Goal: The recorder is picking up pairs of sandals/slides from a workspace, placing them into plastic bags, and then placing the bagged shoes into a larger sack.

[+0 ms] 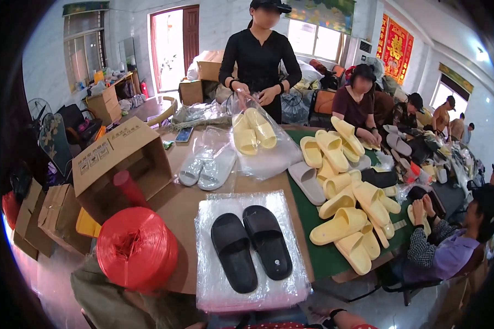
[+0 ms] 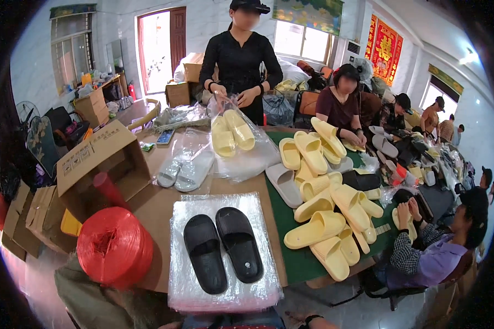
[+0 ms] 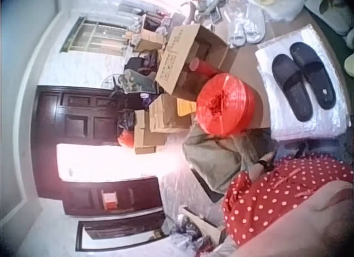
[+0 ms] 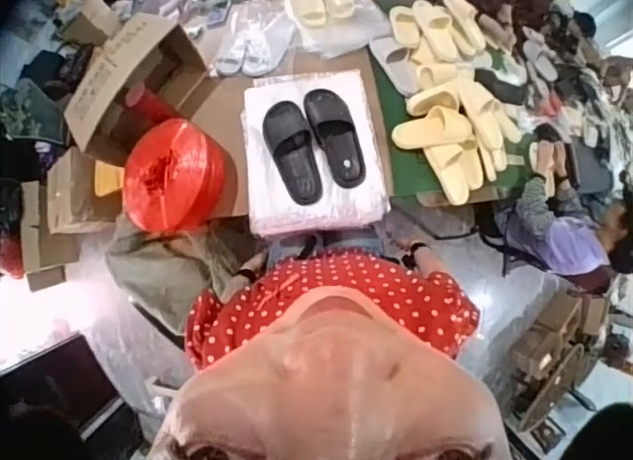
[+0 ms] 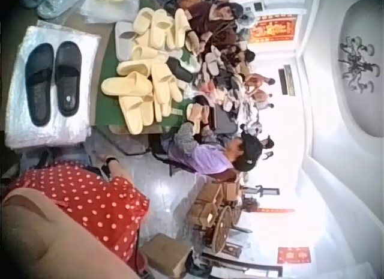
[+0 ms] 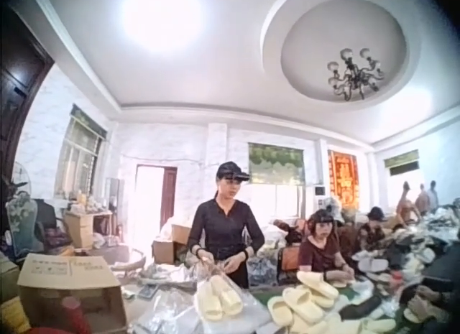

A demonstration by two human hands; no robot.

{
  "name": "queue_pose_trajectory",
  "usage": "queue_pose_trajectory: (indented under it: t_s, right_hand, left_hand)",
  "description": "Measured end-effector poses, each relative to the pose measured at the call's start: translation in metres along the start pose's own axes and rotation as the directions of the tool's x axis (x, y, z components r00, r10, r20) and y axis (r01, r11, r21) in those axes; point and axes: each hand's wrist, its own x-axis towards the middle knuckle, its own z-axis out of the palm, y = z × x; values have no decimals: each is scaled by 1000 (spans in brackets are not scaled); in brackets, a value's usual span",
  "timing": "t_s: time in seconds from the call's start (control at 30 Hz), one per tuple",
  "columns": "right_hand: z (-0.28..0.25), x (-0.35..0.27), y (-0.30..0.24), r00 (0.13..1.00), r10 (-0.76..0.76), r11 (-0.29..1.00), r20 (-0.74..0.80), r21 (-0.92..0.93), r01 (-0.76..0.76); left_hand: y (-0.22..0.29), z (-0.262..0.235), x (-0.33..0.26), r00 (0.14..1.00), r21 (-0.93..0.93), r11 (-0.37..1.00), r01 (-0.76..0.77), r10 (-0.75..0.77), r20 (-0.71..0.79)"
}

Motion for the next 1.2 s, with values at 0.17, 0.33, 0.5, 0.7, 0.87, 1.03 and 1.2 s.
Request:
queue_pose_trajectory:
  t_s: [0.17,0.33,0.5,0.7,0.87,1.03,1.2]
  right_hand:
    - [-36,35,-18,999,-15,999,-36,-31,14]
    - [-54,65,-57,1000,14,995,16,-96,-13]
    - [-83,56,-75,996,73,984,48,-163,-65]
    - [-104,45,-108,1000,6,971,21,-240,-1]
    - [-102,74,-151,986,-163,944,-34,-296,146]
    - [-64,59,-121,971,-233,919,-46,-336,204]
    - [-18,20,-92,957,-285,895,-47,-370,248]
  left_hand:
    - [45,16,38,993,116,987,-113,108,49]
    - [77,14,44,984,223,959,-176,167,58]
    - [105,33,29,972,312,922,-230,204,114]
    - [151,50,9,902,405,806,-431,384,196]
    - [200,46,18,754,485,592,-644,600,269]
    - [184,39,-17,632,547,392,-740,685,364]
    - [171,27,-73,514,584,185,-791,719,468]
